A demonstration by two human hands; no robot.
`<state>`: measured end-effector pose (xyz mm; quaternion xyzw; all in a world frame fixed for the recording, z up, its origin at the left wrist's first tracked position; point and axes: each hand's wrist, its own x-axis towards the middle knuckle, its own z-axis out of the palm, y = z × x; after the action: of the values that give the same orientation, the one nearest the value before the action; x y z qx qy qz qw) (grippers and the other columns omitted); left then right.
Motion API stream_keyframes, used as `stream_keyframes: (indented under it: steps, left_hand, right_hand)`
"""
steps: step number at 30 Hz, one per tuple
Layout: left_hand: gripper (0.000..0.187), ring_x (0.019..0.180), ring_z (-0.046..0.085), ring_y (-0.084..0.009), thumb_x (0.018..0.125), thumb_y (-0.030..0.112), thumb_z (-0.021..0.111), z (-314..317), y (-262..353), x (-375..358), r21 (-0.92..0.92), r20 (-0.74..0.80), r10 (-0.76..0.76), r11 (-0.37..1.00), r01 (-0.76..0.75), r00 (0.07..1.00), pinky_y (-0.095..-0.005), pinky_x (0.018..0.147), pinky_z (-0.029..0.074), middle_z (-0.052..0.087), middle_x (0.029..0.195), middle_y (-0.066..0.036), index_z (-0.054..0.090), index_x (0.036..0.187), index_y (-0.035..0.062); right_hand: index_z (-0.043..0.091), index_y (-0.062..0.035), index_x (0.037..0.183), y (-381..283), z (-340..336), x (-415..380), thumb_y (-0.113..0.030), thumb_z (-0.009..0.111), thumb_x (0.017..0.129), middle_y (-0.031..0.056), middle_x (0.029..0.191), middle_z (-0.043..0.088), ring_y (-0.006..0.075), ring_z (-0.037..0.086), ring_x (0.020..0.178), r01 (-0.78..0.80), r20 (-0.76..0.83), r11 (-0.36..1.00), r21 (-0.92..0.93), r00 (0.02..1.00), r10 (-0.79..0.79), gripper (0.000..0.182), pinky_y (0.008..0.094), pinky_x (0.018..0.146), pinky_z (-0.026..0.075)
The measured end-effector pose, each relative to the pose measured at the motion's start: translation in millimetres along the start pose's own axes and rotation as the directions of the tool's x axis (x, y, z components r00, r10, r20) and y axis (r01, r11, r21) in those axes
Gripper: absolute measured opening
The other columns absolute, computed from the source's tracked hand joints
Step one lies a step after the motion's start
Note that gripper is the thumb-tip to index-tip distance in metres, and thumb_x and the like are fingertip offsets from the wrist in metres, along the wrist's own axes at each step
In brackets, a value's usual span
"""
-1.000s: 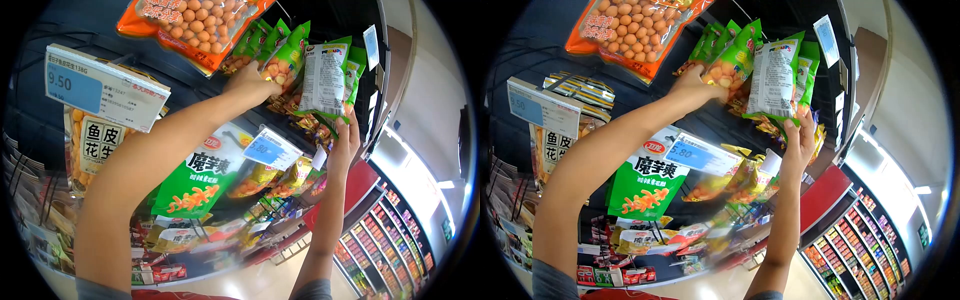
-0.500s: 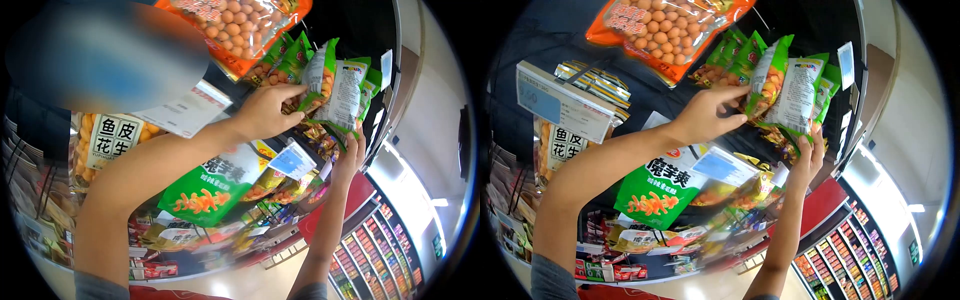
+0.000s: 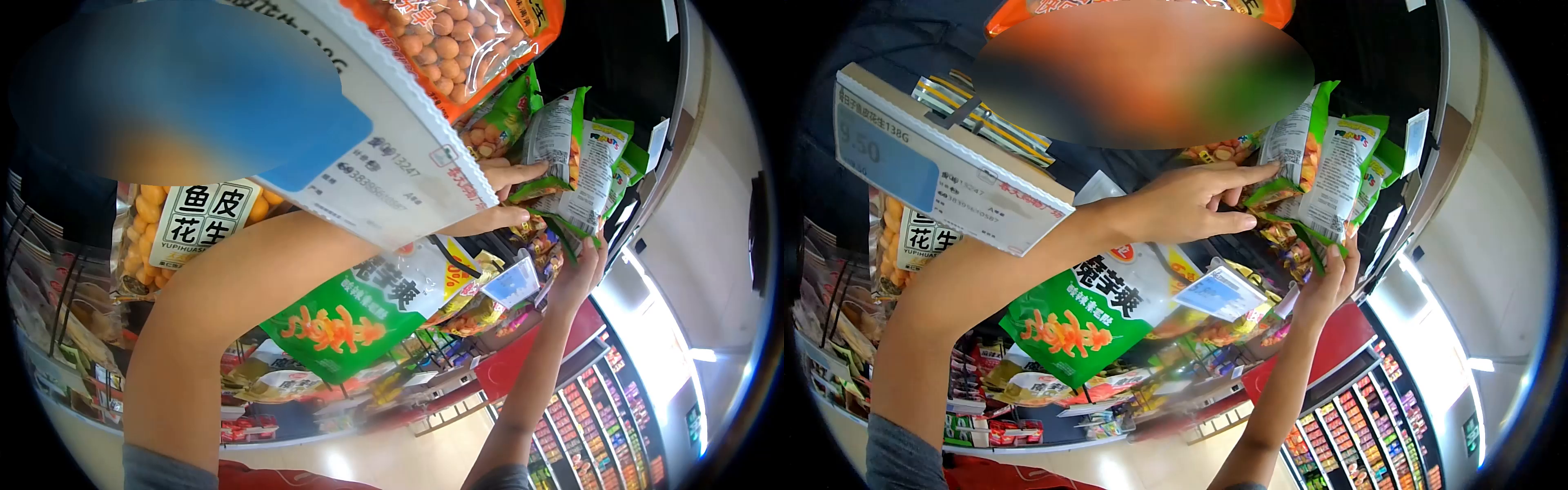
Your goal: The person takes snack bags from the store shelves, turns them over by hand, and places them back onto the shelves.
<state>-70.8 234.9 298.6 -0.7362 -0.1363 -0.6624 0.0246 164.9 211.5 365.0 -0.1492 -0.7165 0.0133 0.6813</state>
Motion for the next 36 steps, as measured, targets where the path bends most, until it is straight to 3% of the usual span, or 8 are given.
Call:
stream_keyframes:
  steps: [5, 9, 12, 14, 23, 25, 28, 36]
  left_hand:
    - [0.065, 0.063, 0.047, -0.0135, 0.082, 0.032, 0.061, 8, -12, -1, 0.033, -0.03, 0.06, 0.998, -0.059, 0.998, -0.0271, 0.058, 0.041, 0.051, 0.075, -0.004, 0.034, 0.139, 0.0183]
    - [0.067, 0.062, 0.046, -0.0121, 0.081, 0.031, 0.061, 7, -9, 0, -0.006, 0.013, 0.005, 1.0, -0.005, 1.0, -0.0261, 0.056, 0.039, 0.048, 0.073, -0.002, 0.031, 0.14, 0.0201]
    - [0.068, 0.063, 0.045, -0.0112, 0.081, 0.031, 0.061, -1, 3, 0, -0.113, 0.09, -0.055, 0.991, 0.065, 0.994, -0.0254, 0.056, 0.039, 0.047, 0.073, -0.001, 0.03, 0.141, 0.0207]
    - [0.068, 0.064, 0.045, -0.0117, 0.081, 0.03, 0.061, -5, 7, 0, -0.176, 0.111, -0.049, 0.982, 0.068, 0.993, -0.0256, 0.057, 0.039, 0.047, 0.075, -0.002, 0.029, 0.141, 0.0209]
    - [0.067, 0.064, 0.048, -0.014, 0.081, 0.032, 0.06, -5, 6, 1, -0.057, 0.123, -0.087, 0.994, 0.094, 0.989, -0.027, 0.058, 0.041, 0.051, 0.075, -0.004, 0.03, 0.14, 0.0208]
    - [0.067, 0.064, 0.048, -0.0146, 0.081, 0.032, 0.06, 0, -3, 1, 0.005, 0.063, -0.032, 0.999, 0.032, 0.997, -0.0272, 0.059, 0.041, 0.051, 0.075, -0.004, 0.031, 0.14, 0.0208]
    - [0.066, 0.064, 0.049, -0.0152, 0.082, 0.032, 0.06, 5, -10, 0, 0.037, 0.03, -0.006, 0.999, 0.005, 1.0, -0.0275, 0.06, 0.041, 0.051, 0.075, -0.004, 0.031, 0.14, 0.0207]
    - [0.06, 0.064, 0.05, -0.0159, 0.081, 0.029, 0.061, 7, -14, -2, 0.04, -0.018, 0.014, 0.999, -0.013, 1.0, -0.0285, 0.06, 0.042, 0.053, 0.075, -0.006, 0.035, 0.132, 0.0151]
  right_hand:
    - [0.044, 0.0018, 0.123, 1, 1, 0, -0.017, 0.047, 0.086, 0.0151, 0.111, 0.053, 0.0232, 0.056, 0.1, -0.004, 0.004, 1.0, 0.018, 1.0, 0.004, 0.041, 0.0355, 0.083, 0.049]
    - [0.044, 0.0025, 0.123, -3, 2, -1, -0.016, 0.048, 0.086, 0.0146, 0.111, 0.053, 0.0228, 0.056, 0.099, -0.003, 0.041, 0.999, 0.035, 0.999, 0.002, 0.042, 0.0355, 0.083, 0.049]
    - [0.046, -0.0002, 0.118, -5, 3, -2, -0.022, 0.049, 0.085, 0.0113, 0.109, 0.054, 0.0215, 0.052, 0.103, -0.036, 0.018, 0.999, 0.01, 0.999, 0.035, 0.04, 0.0373, 0.089, 0.041]
    - [0.045, 0.0008, 0.121, -6, 2, -1, -0.018, 0.049, 0.084, 0.0125, 0.11, 0.054, 0.0214, 0.054, 0.103, -0.036, 0.016, 0.999, 0.032, 0.999, 0.035, 0.042, 0.0359, 0.085, 0.046]
    - [0.044, 0.0017, 0.122, -4, 3, 0, -0.016, 0.047, 0.084, 0.014, 0.112, 0.052, 0.0234, 0.056, 0.1, -0.04, 0.006, 0.999, 0.026, 0.999, 0.04, 0.042, 0.035, 0.08, 0.051]
    - [0.044, 0.0018, 0.122, -5, 3, 0, -0.016, 0.046, 0.085, 0.0142, 0.111, 0.052, 0.0237, 0.056, 0.1, -0.045, 0.003, 0.999, 0.027, 0.999, 0.045, 0.041, 0.0353, 0.08, 0.051]
    - [0.044, -0.0002, 0.121, -7, 6, -1, -0.022, 0.045, 0.086, 0.0118, 0.111, 0.053, 0.0225, 0.053, 0.104, -0.052, 0.015, 0.998, -0.02, 0.999, 0.052, 0.041, 0.0371, 0.089, 0.043]
    - [0.042, -0.0003, 0.123, -4, 1, 0, -0.022, 0.044, 0.086, 0.0121, 0.113, 0.052, 0.0227, 0.052, 0.107, -0.064, 0.029, 0.998, -0.021, 0.998, 0.065, 0.043, 0.0378, 0.09, 0.043]
